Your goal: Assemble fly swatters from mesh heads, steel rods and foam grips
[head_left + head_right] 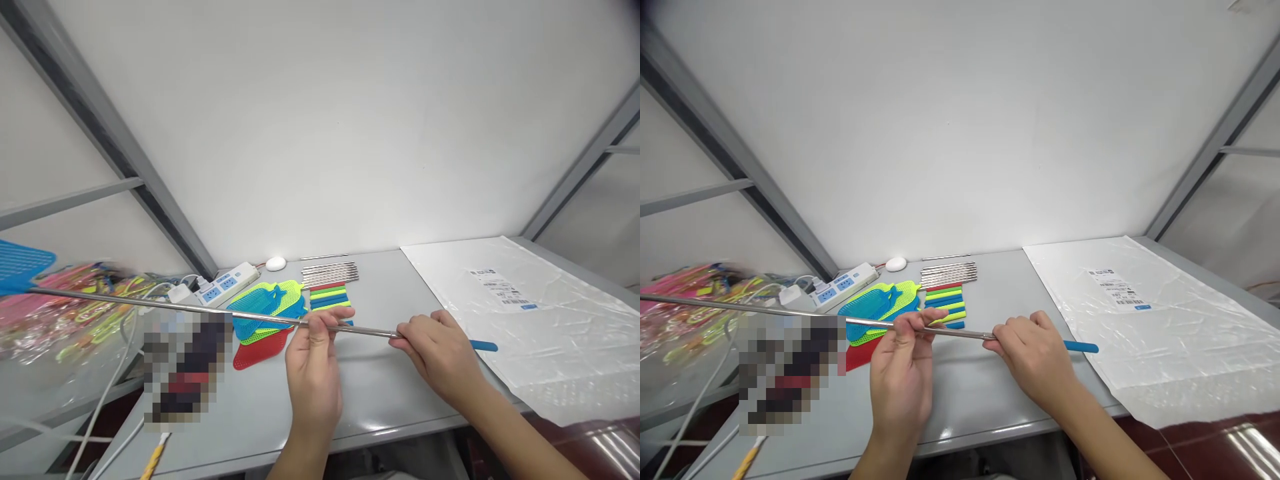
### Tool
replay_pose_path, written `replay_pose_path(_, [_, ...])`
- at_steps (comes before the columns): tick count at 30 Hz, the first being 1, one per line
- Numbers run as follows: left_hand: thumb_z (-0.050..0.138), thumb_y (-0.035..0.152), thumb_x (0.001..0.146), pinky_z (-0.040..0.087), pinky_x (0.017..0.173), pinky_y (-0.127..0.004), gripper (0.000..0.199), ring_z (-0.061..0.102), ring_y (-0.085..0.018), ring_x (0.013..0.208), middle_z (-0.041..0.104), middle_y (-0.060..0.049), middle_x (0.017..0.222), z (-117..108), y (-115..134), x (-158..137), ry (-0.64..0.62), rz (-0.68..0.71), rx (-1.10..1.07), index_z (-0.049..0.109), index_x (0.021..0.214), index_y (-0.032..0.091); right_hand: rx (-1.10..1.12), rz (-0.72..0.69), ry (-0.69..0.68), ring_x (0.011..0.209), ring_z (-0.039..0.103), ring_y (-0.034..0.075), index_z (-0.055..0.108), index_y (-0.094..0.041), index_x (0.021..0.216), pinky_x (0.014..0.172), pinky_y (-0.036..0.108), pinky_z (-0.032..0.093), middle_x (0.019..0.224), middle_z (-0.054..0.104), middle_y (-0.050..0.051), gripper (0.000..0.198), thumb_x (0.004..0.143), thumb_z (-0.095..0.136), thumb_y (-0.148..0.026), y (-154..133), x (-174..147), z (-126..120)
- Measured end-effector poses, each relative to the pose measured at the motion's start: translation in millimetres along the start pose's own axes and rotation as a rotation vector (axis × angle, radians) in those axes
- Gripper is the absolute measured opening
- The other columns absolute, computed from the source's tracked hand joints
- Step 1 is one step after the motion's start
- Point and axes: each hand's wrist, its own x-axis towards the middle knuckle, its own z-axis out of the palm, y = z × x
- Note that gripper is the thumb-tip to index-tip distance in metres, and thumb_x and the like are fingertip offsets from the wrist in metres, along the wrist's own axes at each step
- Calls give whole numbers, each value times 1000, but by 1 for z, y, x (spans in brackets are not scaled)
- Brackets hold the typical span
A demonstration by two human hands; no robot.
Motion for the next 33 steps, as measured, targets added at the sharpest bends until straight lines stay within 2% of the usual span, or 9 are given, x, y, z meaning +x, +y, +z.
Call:
replay_pose_path(8, [50, 40, 95, 47, 93, -38, 28, 62, -22, 105, 69, -9, 103, -4, -15, 13, -80, -66, 16, 65, 86, 18, -70, 72, -29, 58, 40, 13, 54, -18, 83, 70, 31, 31, 65, 51, -2, 19, 99, 47, -26, 31, -24, -2])
replay_pose_path(12, [54, 40, 93, 49, 91, -38, 27, 63, -22, 102, 69, -8, 96, -13, -14, 23, -24, -38, 0, 66, 83, 17, -77, 75, -55, 58, 41, 13, 55, -18, 81, 70, 31, 31, 65, 51, -2, 19, 98, 49, -24, 41, -33, 3])
replay_pose_path(17, [58, 42, 90, 53, 82, -35, 29, 67, -20, 90, 69, -4, 84, -33, 7, 43, 142, 58, -79, 61, 76, 17, -86, 91, -87, 58, 42, 13, 54, -19, 78, 70, 31, 30, 64, 52, -2, 24, 100, 44, -25, 49, -34, 11])
replay_pose_path(20, [58, 41, 90, 53, 79, -33, 30, 67, -19, 89, 68, -4, 84, -41, 17, 53, 174, 73, -101, 61, 75, 16, -96, 133, -123, 62, 45, 13, 54, -19, 81, 75, 33, 30, 66, 54, -2, 22, 100, 45, -26, 53, -35, 12])
replay_pose_path(25, [57, 45, 90, 53, 82, -32, 31, 66, -18, 92, 70, -5, 93, -35, 7, 53, 212, 74, -114, 66, 83, 17, -89, 185, -72, 66, 48, 14, 55, -19, 84, 75, 33, 31, 69, 57, -1, 19, 99, 46, -24, 51, -37, 13])
replay_pose_path(28, [56, 49, 90, 51, 85, -33, 34, 65, -19, 99, 70, -8, 101, -31, -5, 46, 165, 9, -62, 68, 90, 17, -72, 163, -42, 66, 49, 15, 56, -19, 85, 71, 31, 30, 69, 57, 0, 19, 99, 46, -25, 44, -35, 16])
replay_pose_path(30, [56, 49, 90, 50, 87, -34, 35, 65, -20, 99, 71, -8, 98, -31, -9, 42, 129, -14, -32, 68, 86, 16, -76, 139, -39, 63, 47, 14, 57, -19, 83, 68, 31, 29, 67, 57, 0, 22, 100, 46, -28, 38, -32, 18])
replay_pose_path(33, [55, 49, 90, 51, 84, -35, 37, 66, -20, 92, 71, -7, 87, -36, -6, 43, 140, 36, -18, 64, 76, 16, -80, 104, -50, 60, 45, 14, 57, -19, 79, 65, 31, 27, 63, 54, 0, 27, 100, 44, -30, 31, -30, 20])
